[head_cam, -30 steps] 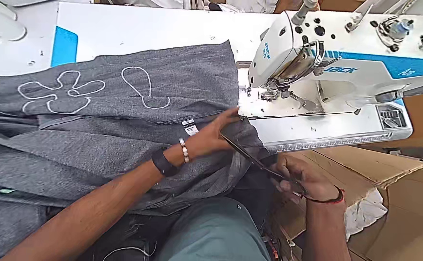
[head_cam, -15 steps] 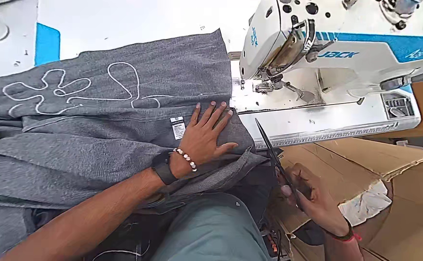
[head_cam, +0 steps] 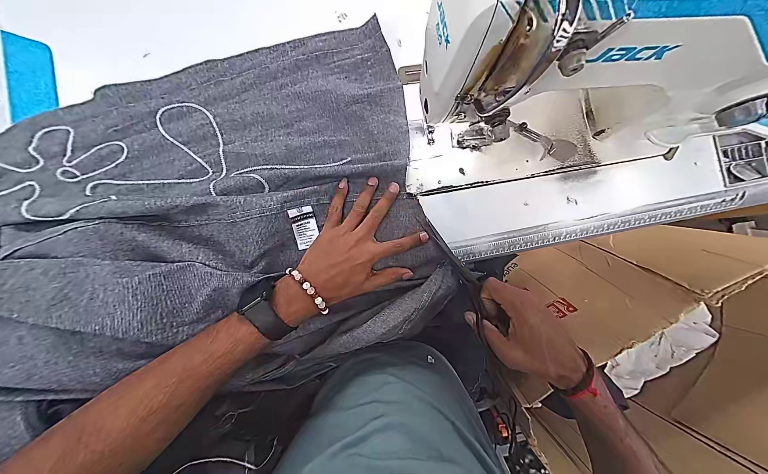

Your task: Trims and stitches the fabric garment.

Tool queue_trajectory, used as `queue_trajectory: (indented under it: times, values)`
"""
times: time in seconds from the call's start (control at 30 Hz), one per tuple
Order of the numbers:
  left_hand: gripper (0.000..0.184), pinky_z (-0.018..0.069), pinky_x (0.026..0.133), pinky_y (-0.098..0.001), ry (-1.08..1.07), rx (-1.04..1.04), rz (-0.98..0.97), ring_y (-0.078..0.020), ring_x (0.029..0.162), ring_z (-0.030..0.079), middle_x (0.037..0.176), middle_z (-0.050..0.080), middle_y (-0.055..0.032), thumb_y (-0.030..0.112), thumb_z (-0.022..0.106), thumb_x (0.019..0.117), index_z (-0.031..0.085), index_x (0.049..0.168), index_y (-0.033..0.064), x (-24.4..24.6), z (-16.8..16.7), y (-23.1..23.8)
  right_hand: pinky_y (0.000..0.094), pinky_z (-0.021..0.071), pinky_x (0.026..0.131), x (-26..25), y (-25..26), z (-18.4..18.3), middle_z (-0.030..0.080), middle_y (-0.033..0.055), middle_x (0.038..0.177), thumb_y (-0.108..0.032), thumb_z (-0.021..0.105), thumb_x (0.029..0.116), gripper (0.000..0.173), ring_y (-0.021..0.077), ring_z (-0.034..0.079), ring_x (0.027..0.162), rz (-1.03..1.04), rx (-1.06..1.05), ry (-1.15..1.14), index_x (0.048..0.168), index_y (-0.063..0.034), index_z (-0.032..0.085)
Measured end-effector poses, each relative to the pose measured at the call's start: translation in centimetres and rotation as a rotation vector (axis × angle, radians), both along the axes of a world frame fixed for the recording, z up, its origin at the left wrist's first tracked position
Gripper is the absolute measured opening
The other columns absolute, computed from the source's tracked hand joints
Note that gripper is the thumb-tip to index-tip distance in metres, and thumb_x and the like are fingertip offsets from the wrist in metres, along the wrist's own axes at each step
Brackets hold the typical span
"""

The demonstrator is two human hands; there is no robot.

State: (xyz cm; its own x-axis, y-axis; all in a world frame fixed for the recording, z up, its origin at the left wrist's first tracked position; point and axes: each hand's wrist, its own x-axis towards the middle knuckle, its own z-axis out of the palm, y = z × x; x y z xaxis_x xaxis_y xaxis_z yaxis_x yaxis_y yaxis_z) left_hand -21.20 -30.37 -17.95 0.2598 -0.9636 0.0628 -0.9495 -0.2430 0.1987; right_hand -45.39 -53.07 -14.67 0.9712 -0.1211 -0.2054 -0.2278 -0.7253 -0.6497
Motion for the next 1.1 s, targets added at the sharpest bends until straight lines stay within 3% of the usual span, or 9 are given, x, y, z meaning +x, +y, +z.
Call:
queue_trajectory:
  times: [0.27, 0.5, 0.8, 0.87, 0.9, 0.97, 1.03, 1.1]
  values:
    - [0.056, 0.0063, 0.117, -0.0800, 0.011, -0.009, -0.007, -0.0500, 0.156, 0.010, 0.170, 0.019, -0.0229, 0.076, 0.041, 0.0956, 0.048, 0.147, 0.0556, -0.1, 0.1, 0.0, 0.0345, 0.0444, 0.053, 2.3, 1.1, 1.1, 0.052, 0.0004, 0.071, -0.024, 0.059, 0.0921, 0.013, 0.0156, 0.054, 0.062, 0.014, -0.055, 0.097, 0.093, -0.0121, 0.055]
    - [0.053, 0.0064, 0.117, -0.0802, 0.008, -0.010, -0.028, -0.0509, 0.156, 0.010, 0.170, 0.019, -0.0229, 0.073, 0.042, 0.0970, 0.049, 0.147, 0.0554, -0.4, 0.0, 0.0, 0.0266, 0.0362, 0.049, 2.5, 2.6, 0.0, 0.046, -0.0054, 0.066, -0.037, 0.064, 0.0892, 0.024, 0.0073, 0.044, 0.057, -0.149, 0.031, 0.004, 0.086, -0.0152, 0.054]
    - [0.053, 0.0062, 0.117, -0.0802, 0.006, -0.011, -0.032, -0.0507, 0.156, 0.009, 0.170, 0.018, -0.0228, 0.072, 0.042, 0.0974, 0.047, 0.148, 0.0559, -0.5, 0.0, 0.1, 0.0282, 0.0393, 0.051, 3.9, 3.6, 1.0, 0.048, -0.0036, 0.068, -0.026, 0.060, 0.0939, 0.014, 0.0101, 0.047, 0.058, -0.131, 0.040, 0.072, 0.090, -0.0145, 0.053]
    - [0.054, 0.0057, 0.117, -0.0803, 0.001, -0.013, -0.028, -0.0508, 0.156, 0.009, 0.170, 0.017, -0.0230, 0.073, 0.042, 0.0971, 0.046, 0.149, 0.0560, -0.5, -0.1, 0.0, 0.0253, 0.0435, 0.051, 3.6, 3.9, 0.6, 0.051, -0.0026, 0.071, -0.025, 0.063, 0.0959, 0.017, 0.0083, 0.050, 0.057, -0.237, 0.221, 0.059, 0.092, -0.0120, 0.054]
    - [0.056, 0.0057, 0.117, -0.0803, 0.000, -0.008, -0.023, -0.0508, 0.156, 0.009, 0.170, 0.017, -0.0230, 0.074, 0.042, 0.0964, 0.045, 0.149, 0.0558, -0.6, -0.1, 0.0, 0.0262, 0.0535, 0.048, 3.0, 4.6, -0.1, 0.057, 0.0007, 0.073, -0.024, 0.067, 0.0968, 0.020, 0.0096, 0.057, 0.053, -0.359, 0.364, -0.025, 0.092, -0.0083, 0.055]
    - [0.065, 0.0045, 0.118, -0.0793, -0.006, 0.010, -0.002, -0.0492, 0.156, 0.008, 0.170, 0.016, -0.0228, 0.079, 0.039, 0.0935, 0.041, 0.153, 0.0530, -0.8, 0.0, -0.1, 0.0331, 0.0598, 0.046, 1.8, 6.2, -2.0, 0.061, 0.0070, 0.081, -0.019, 0.067, 0.0988, 0.022, 0.0153, 0.061, 0.052, -0.645, 0.498, -0.296, 0.094, -0.0021, 0.054]
    - [0.081, 0.0054, 0.122, -0.0741, 0.075, -0.022, 0.018, -0.0438, 0.158, 0.010, 0.170, 0.018, -0.0207, 0.086, 0.036, 0.0890, 0.037, 0.158, 0.0437, -2.3, 0.1, -0.3, 0.0355, 0.0606, 0.051, 1.1, 4.5, -2.4, 0.065, 0.0077, 0.081, -0.017, 0.061, 0.1027, 0.020, 0.0169, 0.065, 0.056, -0.802, 0.362, -0.399, 0.102, 0.0007, 0.052]
    - [0.087, 0.0077, 0.126, -0.0663, 0.368, -0.075, -0.063, -0.0343, 0.159, 0.012, 0.171, 0.022, -0.0104, 0.085, 0.032, 0.0908, 0.035, 0.161, 0.0337, -5.1, 1.5, -0.7, 0.0410, 0.0613, 0.058, 1.3, -0.7, -0.8, 0.066, 0.0123, 0.085, -0.020, 0.059, 0.1032, 0.032, 0.0203, 0.067, 0.063, -0.796, 0.084, -0.241, 0.118, 0.0070, 0.051]
